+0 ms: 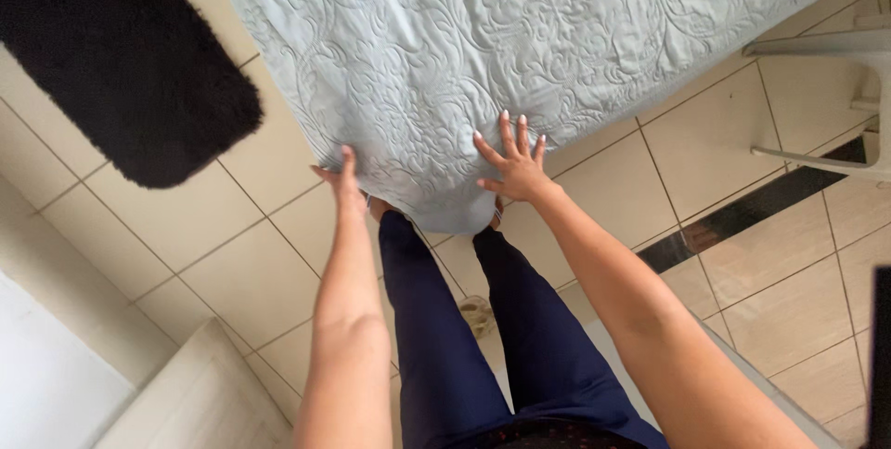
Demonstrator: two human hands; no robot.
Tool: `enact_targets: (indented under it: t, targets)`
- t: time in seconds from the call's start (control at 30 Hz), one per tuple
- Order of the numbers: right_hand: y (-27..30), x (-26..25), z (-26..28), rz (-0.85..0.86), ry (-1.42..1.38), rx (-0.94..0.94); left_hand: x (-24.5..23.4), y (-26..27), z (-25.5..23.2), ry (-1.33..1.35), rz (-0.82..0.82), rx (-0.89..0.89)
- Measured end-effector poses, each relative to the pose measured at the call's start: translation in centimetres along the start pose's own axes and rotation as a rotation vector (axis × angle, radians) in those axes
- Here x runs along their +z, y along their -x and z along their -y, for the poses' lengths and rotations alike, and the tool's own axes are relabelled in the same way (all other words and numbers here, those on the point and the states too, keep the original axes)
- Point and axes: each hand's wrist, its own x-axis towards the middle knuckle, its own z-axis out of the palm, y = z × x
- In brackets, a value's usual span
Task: The person spreads a light blue quilt over a bed with a floral sheet, then places a white pillow and a floral pillowcase on the bed. The person smooths the quilt and arranges the pillows at the head of the bed.
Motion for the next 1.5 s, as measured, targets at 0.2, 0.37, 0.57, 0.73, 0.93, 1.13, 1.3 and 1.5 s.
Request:
enact_targets:
  t: [0.2, 0.37, 0.57, 0.73, 0.93, 1.13, 1.3, 1.5]
  targets:
    - [-1.4, 0.6, -0.2, 0.051, 0.046, 0.103, -2.2, -6.4, -6.5, 0.052, 0.337, -0.150]
    - [-1.6, -2.6, 6.0, 0.046, 0.038, 0.306, -4.4, -1.9, -10.9, -0.022, 0.524, 0.023]
    - [-2.1, -3.5, 28.7, -0.395, -0.507, -0.039, -4.7, 3.8, -17.6, -0.225, 0.883, 0.007]
    - [-4.5, -4.2, 31.2, -0.514, -0.564, 0.392, -5.6, 0.5, -19.6, -0.283, 1.196, 0.036]
    - [-1.8, -6.9, 27.2, -0.364, -0.791, 0.306, 1.3, -6.5, -16.4, -0.244, 0.984, -0.196]
    - [-0.4, -5.9, 25.4, -0.366, -0.960, 0.172, 10.6, -7.3, -17.2, 0.026, 0.916, -0.524]
    - [-0.1, -7.9, 27.1, -0.168, -0.935, 0.311, 15.5, -10.2, -23.7, 0.236, 0.915, -0.461]
    - [-2.2, -10.8, 28.3, -0.127, -0.906, 0.321, 16.3, -16.4, -37.8, 0.315, 0.879, -0.285]
